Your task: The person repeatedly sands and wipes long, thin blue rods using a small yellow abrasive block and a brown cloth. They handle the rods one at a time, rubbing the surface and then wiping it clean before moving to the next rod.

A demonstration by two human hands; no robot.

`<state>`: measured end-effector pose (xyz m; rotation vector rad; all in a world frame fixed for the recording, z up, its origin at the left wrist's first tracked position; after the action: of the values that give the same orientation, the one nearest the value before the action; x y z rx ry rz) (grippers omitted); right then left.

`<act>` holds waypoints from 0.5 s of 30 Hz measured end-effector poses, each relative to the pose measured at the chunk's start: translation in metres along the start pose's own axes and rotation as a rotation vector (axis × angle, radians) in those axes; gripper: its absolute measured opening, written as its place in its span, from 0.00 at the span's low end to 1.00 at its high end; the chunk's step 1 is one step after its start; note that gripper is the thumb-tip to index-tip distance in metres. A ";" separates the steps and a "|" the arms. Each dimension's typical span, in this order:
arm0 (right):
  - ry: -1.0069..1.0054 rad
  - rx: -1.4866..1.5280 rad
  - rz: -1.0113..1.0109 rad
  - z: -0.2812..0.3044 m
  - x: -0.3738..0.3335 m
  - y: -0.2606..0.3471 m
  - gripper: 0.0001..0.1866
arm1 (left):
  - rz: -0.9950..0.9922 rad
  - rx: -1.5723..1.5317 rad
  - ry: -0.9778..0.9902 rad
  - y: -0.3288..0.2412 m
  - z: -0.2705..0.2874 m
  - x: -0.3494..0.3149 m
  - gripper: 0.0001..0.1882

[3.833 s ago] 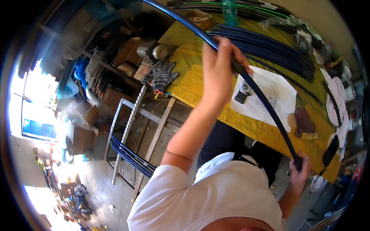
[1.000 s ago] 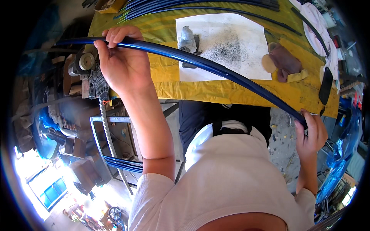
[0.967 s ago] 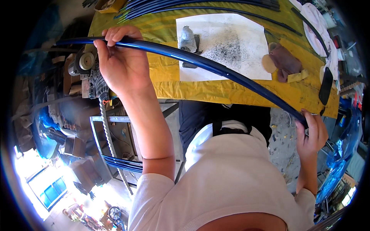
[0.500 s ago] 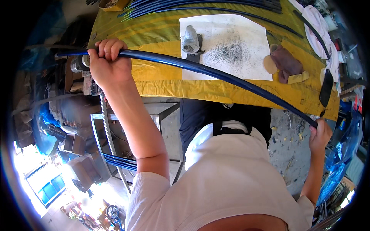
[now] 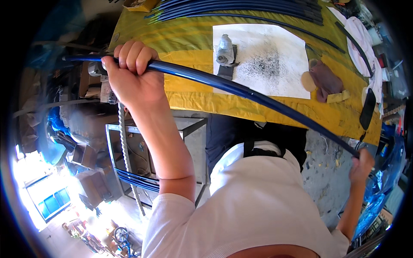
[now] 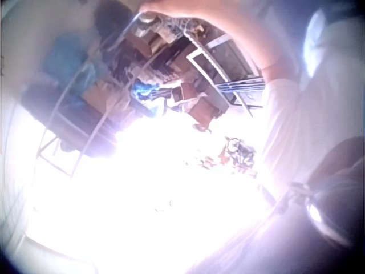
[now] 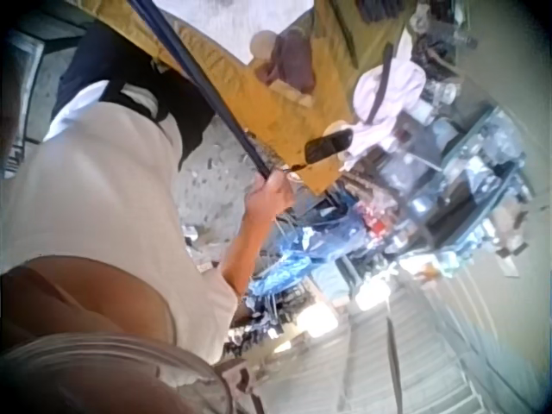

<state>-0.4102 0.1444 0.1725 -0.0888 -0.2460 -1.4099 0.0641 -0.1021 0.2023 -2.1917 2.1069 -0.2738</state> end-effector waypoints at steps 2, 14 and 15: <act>0.209 0.190 -0.116 -0.014 -0.008 0.013 0.15 | 0.039 -0.025 0.158 0.000 0.001 0.010 0.26; 0.354 1.058 -0.170 -0.004 0.107 0.101 0.16 | 0.341 -0.092 0.904 0.163 -0.036 -0.035 0.27; 0.199 0.927 -0.108 0.000 0.119 0.098 0.15 | 0.309 0.026 0.827 0.170 -0.030 -0.039 0.31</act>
<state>-0.2969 0.0458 0.2070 0.8307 -0.7193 -1.2798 -0.1100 -0.0685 0.1974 -1.8607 2.7324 -1.3518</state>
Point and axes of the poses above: each hand's wrist, its own x-axis towards the middle knuckle, its own z-axis out of the back of the hand, y = z × x, the point moved 1 cm from there along x, towards the middle knuckle, and after that the axes turned 4 degrees about x, right-handed, at the moved point
